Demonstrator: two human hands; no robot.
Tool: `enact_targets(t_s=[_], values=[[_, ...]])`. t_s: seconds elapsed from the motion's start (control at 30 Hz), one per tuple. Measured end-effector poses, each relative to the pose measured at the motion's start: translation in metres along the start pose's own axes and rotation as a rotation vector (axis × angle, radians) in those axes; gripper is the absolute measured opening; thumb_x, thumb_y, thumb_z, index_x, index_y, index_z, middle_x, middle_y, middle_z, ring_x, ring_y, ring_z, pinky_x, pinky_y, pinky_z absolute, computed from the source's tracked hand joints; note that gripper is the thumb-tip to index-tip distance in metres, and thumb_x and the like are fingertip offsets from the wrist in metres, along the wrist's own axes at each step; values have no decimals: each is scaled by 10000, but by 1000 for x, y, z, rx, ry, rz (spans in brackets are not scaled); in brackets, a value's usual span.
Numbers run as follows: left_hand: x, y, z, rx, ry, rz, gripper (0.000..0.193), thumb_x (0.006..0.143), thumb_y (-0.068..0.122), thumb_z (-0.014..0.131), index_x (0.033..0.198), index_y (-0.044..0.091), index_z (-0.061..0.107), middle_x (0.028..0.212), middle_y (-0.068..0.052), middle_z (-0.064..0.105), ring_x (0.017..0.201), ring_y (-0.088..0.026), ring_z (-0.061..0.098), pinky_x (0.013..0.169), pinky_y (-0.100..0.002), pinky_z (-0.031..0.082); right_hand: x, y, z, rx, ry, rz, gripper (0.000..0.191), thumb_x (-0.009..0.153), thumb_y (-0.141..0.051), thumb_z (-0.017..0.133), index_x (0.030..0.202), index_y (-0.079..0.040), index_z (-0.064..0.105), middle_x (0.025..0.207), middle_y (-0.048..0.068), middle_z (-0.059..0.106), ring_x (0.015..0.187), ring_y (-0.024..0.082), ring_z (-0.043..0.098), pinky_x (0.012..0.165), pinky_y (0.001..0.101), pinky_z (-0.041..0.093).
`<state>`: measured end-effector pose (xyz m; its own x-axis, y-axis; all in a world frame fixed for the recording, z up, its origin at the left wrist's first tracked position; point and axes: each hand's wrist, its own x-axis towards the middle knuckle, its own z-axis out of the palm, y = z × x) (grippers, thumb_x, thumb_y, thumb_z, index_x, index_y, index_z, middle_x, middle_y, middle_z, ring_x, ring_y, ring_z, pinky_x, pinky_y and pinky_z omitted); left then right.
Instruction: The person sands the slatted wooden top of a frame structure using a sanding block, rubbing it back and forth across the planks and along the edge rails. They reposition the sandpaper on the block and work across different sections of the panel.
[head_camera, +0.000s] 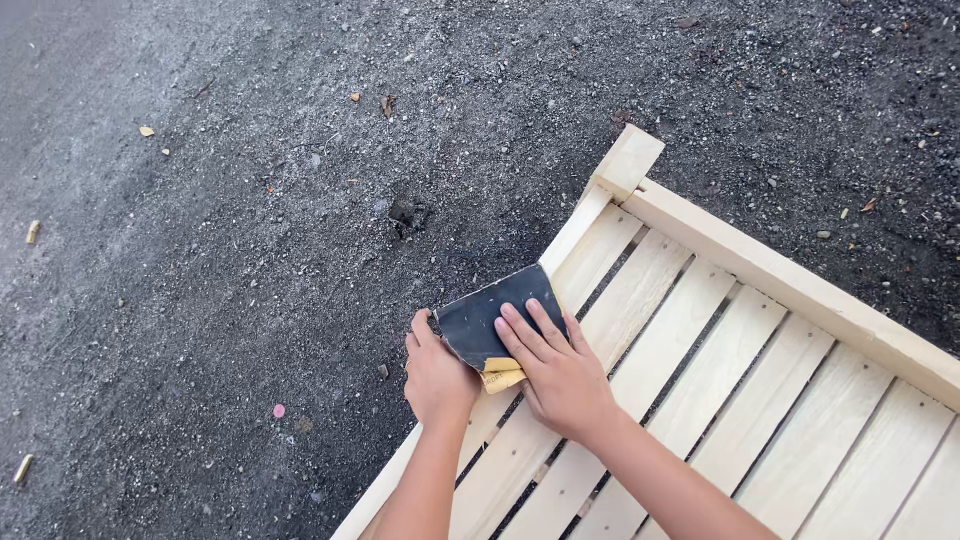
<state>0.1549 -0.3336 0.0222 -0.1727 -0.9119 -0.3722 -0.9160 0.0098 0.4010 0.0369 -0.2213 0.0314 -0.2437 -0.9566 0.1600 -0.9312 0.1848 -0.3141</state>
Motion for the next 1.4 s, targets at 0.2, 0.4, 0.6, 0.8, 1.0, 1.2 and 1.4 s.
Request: enact_targets(t_s=[0.2, 0.4, 0.6, 0.8, 1.0, 1.2, 1.4], values=[[-7, -2, 3, -28, 63, -2, 450, 969, 198, 497, 1407, 146, 405, 1266, -167, 638, 1083, -379, 670, 867, -532, 523, 29, 9, 26, -3, -60, 41, 593, 927, -313, 641, 1469, -133, 483, 1553, 31, 450, 1519, 277, 328, 1237, 589, 238], [-6, -4, 6, -30, 65, 29, 470, 920, 245, 522, 1367, 146, 415, 1206, -157, 663, 1066, -379, 668, 835, -533, 523, -3, 2, 11, 48, 53, -14, 682, 797, -234, 617, 1467, -116, 562, 1558, 72, 521, 1470, 313, 353, 1163, 543, 253], [-9, -1, 4, 11, 50, -8, 361, 996, 214, 448, 1337, 118, 378, 1166, -193, 676, 1021, -400, 685, 854, -545, 520, 48, 15, 17, -60, -154, 52, 515, 963, -338, 617, 1420, -110, 552, 1531, 62, 480, 1526, 324, 315, 1244, 553, 241], [-8, -3, 4, -41, 56, 7, 356, 966, 199, 452, 1307, 125, 383, 1163, -174, 673, 1013, -397, 680, 831, -557, 513, -5, 36, 31, 87, 47, 37, 656, 813, -183, 673, 1457, -158, 554, 1572, 45, 489, 1492, 309, 333, 1176, 578, 258], [-7, -2, 10, 15, 87, 11, 330, 960, 205, 461, 1277, 133, 408, 1146, -153, 679, 1027, -362, 676, 797, -542, 531, -85, 94, -4, 52, 325, 236, 581, 904, -119, 619, 1480, -100, 541, 1569, 80, 512, 1489, 309, 458, 1238, 565, 309], [-9, -3, 7, 16, 68, 15, 334, 967, 209, 467, 1289, 137, 413, 1116, -141, 687, 1012, -351, 685, 798, -528, 538, 3, 82, -28, -8, 349, 131, 582, 933, -129, 636, 1489, -10, 511, 1576, 207, 472, 1470, 419, 419, 1202, 548, 329], [-9, -3, 6, 22, 79, 37, 290, 970, 226, 465, 1254, 168, 447, 1138, -132, 686, 1016, -370, 673, 792, -544, 518, 9, 38, 23, 197, 146, -204, 660, 800, -113, 682, 1443, -75, 540, 1529, 130, 520, 1461, 391, 441, 1174, 565, 348]])
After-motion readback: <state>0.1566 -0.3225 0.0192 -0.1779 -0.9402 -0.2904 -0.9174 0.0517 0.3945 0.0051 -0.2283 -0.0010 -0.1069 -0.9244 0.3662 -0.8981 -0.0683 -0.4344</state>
